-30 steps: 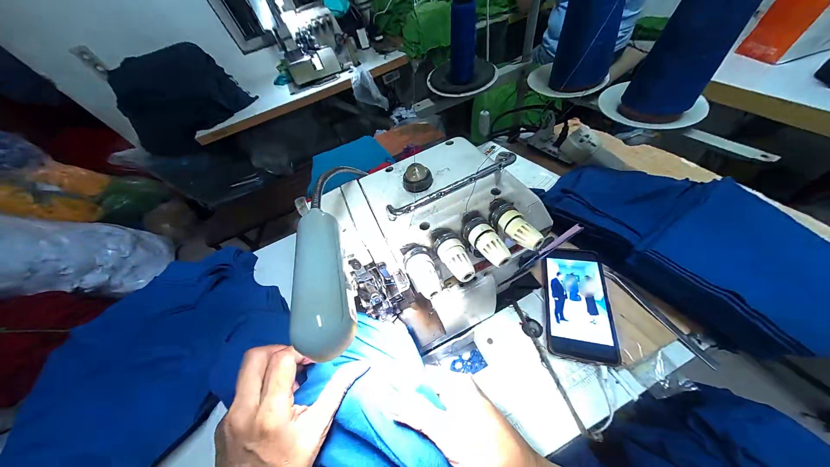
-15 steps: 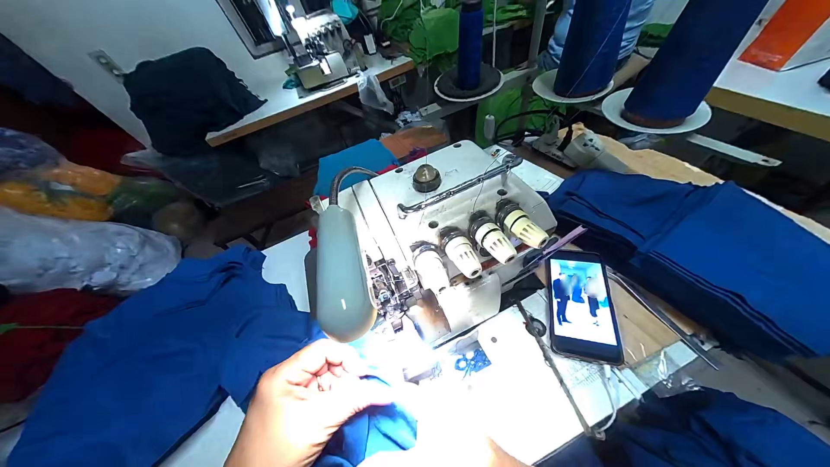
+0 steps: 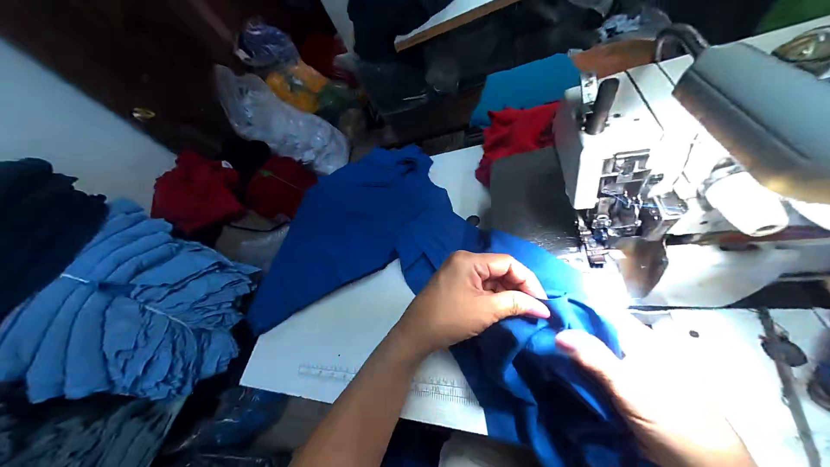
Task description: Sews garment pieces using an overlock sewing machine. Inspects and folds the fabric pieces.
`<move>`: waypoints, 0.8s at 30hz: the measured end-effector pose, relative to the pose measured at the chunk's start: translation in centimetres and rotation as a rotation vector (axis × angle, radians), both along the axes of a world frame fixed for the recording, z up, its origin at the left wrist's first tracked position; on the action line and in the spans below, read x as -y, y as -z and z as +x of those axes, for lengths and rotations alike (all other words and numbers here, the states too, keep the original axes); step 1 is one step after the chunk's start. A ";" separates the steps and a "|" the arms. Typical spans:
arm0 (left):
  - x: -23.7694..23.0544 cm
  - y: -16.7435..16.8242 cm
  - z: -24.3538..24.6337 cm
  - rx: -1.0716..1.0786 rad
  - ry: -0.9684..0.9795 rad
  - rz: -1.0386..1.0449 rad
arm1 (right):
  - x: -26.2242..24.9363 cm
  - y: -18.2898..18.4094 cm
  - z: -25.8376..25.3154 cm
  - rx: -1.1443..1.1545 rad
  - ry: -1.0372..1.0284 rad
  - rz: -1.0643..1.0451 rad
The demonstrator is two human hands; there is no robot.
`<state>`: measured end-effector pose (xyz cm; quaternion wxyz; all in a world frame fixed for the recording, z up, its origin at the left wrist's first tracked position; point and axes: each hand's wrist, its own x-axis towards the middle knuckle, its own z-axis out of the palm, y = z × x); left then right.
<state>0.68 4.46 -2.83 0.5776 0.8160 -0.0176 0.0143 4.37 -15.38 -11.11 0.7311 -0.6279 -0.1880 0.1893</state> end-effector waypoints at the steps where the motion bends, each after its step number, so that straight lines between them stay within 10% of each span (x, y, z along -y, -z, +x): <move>1: -0.2 -0.2 -0.2 0.032 0.001 -0.014 | 0.0 -0.2 0.0 0.045 0.032 0.007; 8: -0.3 -2.2 -0.1 0.474 0.284 0.078 | -0.6 -2.7 0.5 0.414 0.204 -0.023; 15: -0.5 3.0 1.3 0.259 0.010 0.162 | 1.1 0.9 -0.4 -0.334 0.163 0.111; 21: 2.5 -0.9 0.1 0.426 0.395 -0.099 | 1.6 0.1 -0.3 -0.048 0.212 0.026; 24: 2.7 0.4 0.9 0.427 0.289 0.065 | 1.4 1.1 -0.4 0.041 0.262 0.027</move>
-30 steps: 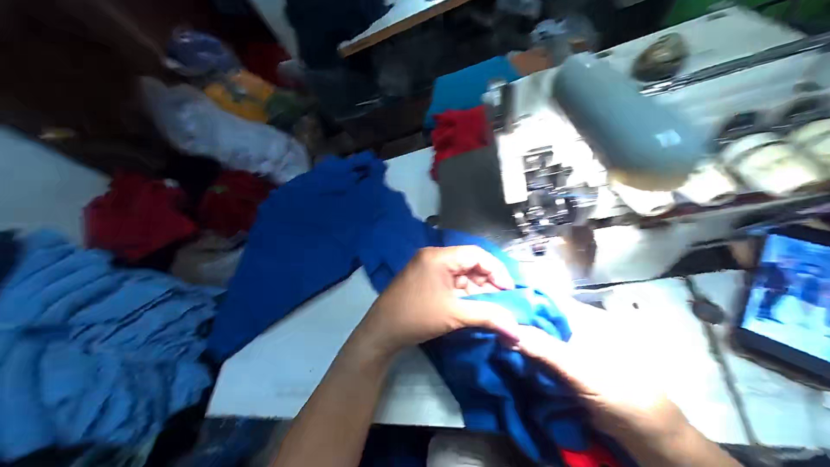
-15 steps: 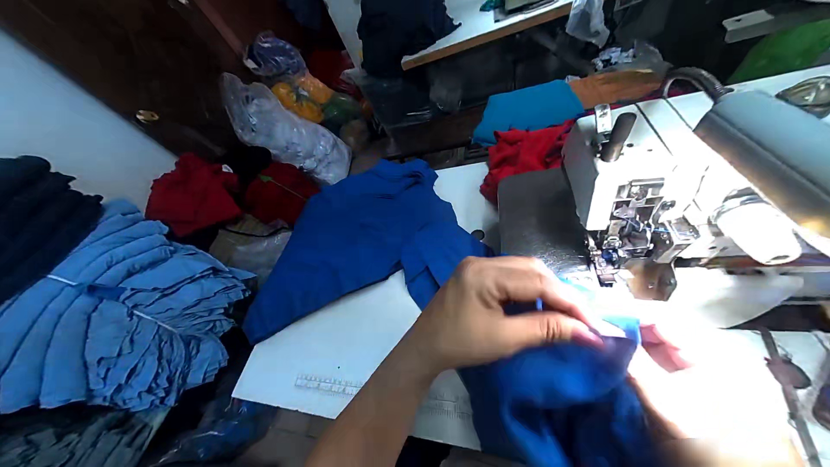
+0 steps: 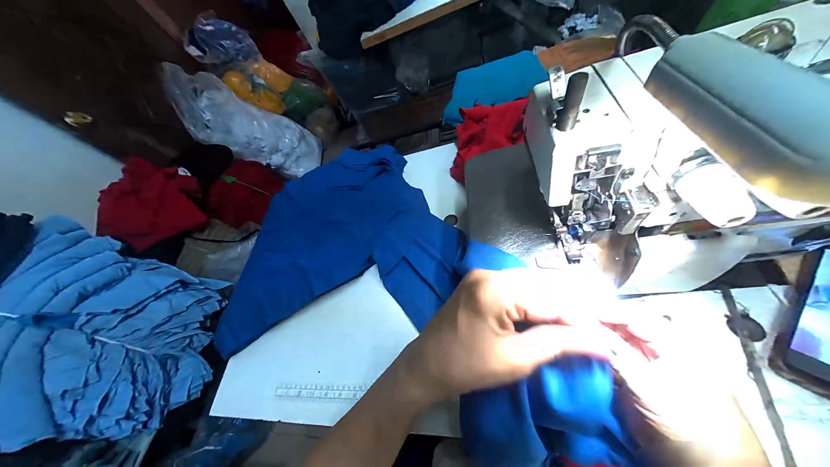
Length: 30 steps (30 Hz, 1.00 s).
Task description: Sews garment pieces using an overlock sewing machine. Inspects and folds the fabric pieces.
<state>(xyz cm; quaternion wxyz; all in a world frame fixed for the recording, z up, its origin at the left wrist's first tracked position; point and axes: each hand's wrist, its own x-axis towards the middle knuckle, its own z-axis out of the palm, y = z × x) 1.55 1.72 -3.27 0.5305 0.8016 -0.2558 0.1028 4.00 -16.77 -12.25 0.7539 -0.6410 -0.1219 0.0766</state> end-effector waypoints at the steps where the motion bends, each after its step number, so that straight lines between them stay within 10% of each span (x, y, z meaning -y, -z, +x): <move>1: 0.2 0.4 -0.1 -0.019 -0.059 0.043 | 0.0 0.2 0.0 0.024 0.007 -0.016; 5: 2.2 -1.1 -2.1 -0.088 0.126 -0.055 | 0.3 -3.1 -0.1 0.032 0.006 -0.093; 11: 0.6 2.1 -0.6 -0.193 -0.329 -0.026 | 0.9 -0.9 0.1 0.040 -0.062 -0.018; 22: 0.7 2.0 -0.9 -0.246 -0.315 0.039 | 0.7 -0.8 -0.6 0.209 -0.055 -0.091; 30: 0.5 -2.0 -1.5 0.238 -0.293 0.201 | 0.5 -1.0 -1.0 0.830 0.083 -0.124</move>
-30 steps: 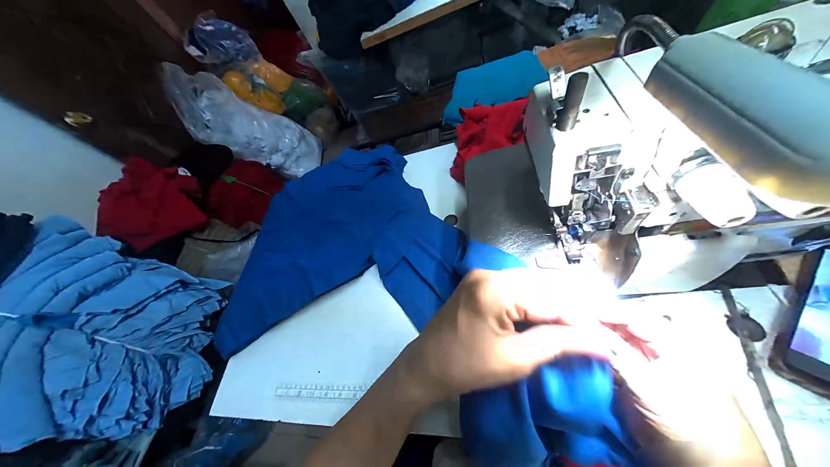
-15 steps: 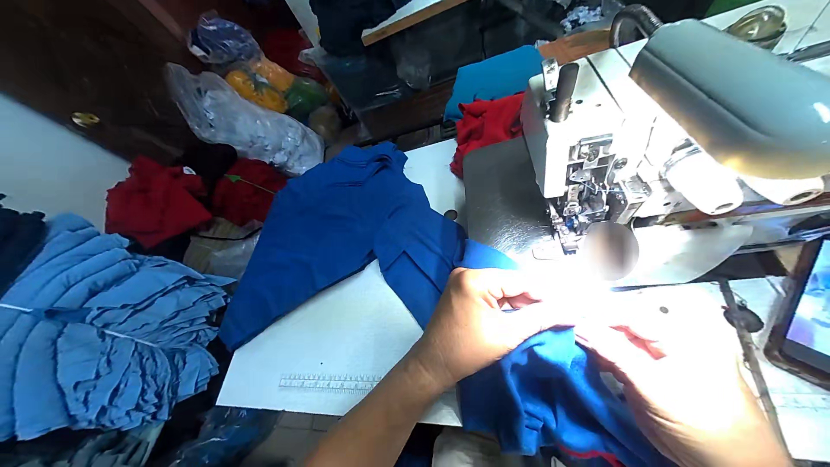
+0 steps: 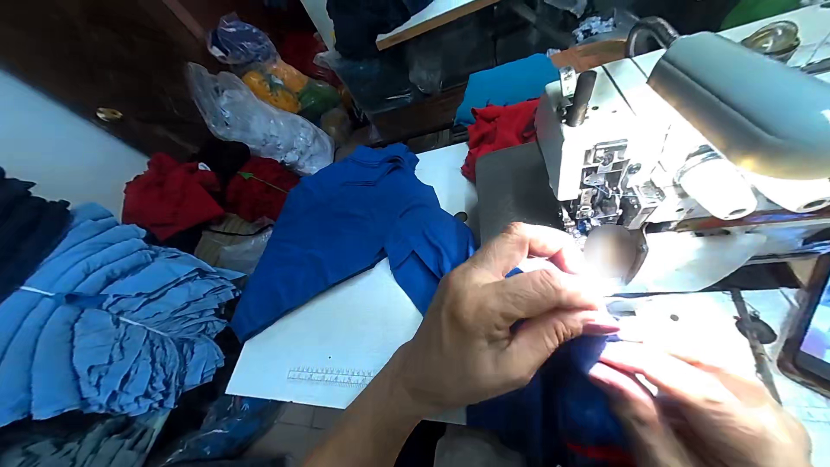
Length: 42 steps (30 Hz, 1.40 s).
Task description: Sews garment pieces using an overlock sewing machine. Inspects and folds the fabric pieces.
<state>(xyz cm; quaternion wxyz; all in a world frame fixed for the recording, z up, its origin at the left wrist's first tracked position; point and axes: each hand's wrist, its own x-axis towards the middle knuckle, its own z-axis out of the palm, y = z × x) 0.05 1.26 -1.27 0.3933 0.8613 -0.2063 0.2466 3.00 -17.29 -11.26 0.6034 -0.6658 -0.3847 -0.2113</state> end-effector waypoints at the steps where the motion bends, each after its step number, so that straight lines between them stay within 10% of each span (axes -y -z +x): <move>1: -0.2 0.1 0.1 0.018 0.003 -0.017 | -0.1 0.1 0.0 -0.011 -0.011 -0.023; 15: -0.4 1.6 3.2 -0.084 -0.090 -0.213 | 1.1 -2.6 1.6 -0.397 0.005 -0.100; 22: 3.6 6.6 0.6 0.027 -0.481 0.587 | 0.9 -0.4 1.9 -0.645 0.001 -0.003; 42: 0.4 7.7 1.6 -0.040 -0.170 0.541 | 1.2 -1.3 2.8 -0.598 0.014 -0.030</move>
